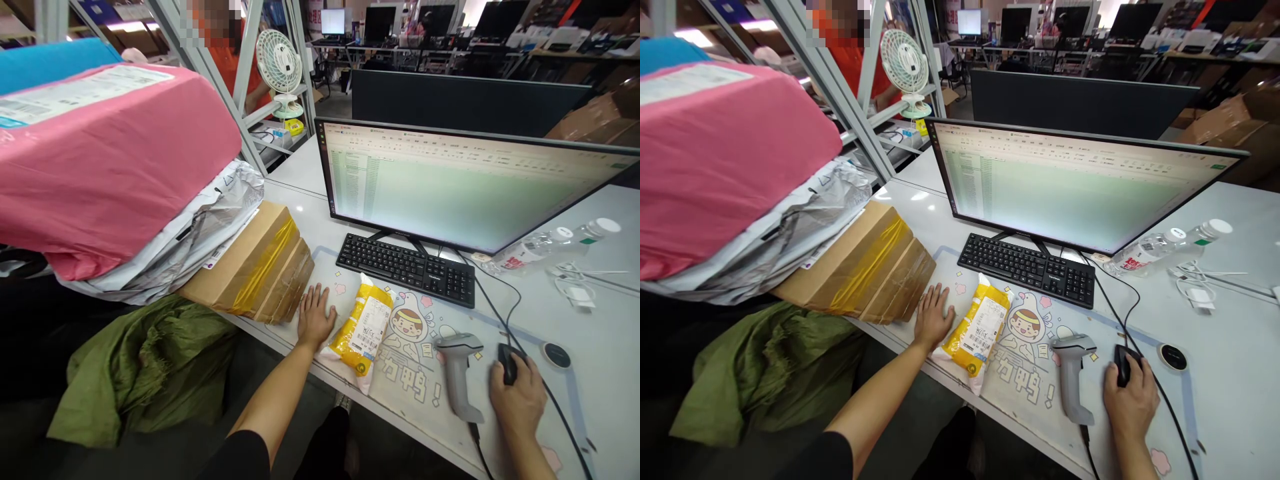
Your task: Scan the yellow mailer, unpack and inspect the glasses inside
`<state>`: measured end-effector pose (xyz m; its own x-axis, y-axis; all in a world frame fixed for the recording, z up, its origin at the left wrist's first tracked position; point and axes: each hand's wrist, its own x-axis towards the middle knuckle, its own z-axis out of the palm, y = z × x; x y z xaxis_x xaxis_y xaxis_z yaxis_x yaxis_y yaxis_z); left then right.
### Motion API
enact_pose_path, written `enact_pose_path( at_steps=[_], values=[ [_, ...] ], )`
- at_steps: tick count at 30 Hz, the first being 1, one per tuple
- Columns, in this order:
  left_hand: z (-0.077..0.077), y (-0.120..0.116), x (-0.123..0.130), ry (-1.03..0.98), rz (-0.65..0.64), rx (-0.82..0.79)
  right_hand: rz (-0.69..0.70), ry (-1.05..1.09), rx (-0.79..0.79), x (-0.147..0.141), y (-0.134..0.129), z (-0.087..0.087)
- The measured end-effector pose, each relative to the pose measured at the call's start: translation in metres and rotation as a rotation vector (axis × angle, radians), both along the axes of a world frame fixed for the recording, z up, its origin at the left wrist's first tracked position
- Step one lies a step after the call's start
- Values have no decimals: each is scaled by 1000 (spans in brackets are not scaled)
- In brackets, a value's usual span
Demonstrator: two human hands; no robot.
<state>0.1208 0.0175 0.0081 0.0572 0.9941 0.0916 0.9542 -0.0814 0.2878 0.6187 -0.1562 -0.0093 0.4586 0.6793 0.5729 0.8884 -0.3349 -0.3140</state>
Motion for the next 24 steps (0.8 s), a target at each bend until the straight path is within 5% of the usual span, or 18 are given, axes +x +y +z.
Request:
enact_pose_path(
  at_steps=[24],
  values=[
    [-2, 0, 0, -7, -4, 5, 6, -4, -4, 5, -2, -6]
  ],
)
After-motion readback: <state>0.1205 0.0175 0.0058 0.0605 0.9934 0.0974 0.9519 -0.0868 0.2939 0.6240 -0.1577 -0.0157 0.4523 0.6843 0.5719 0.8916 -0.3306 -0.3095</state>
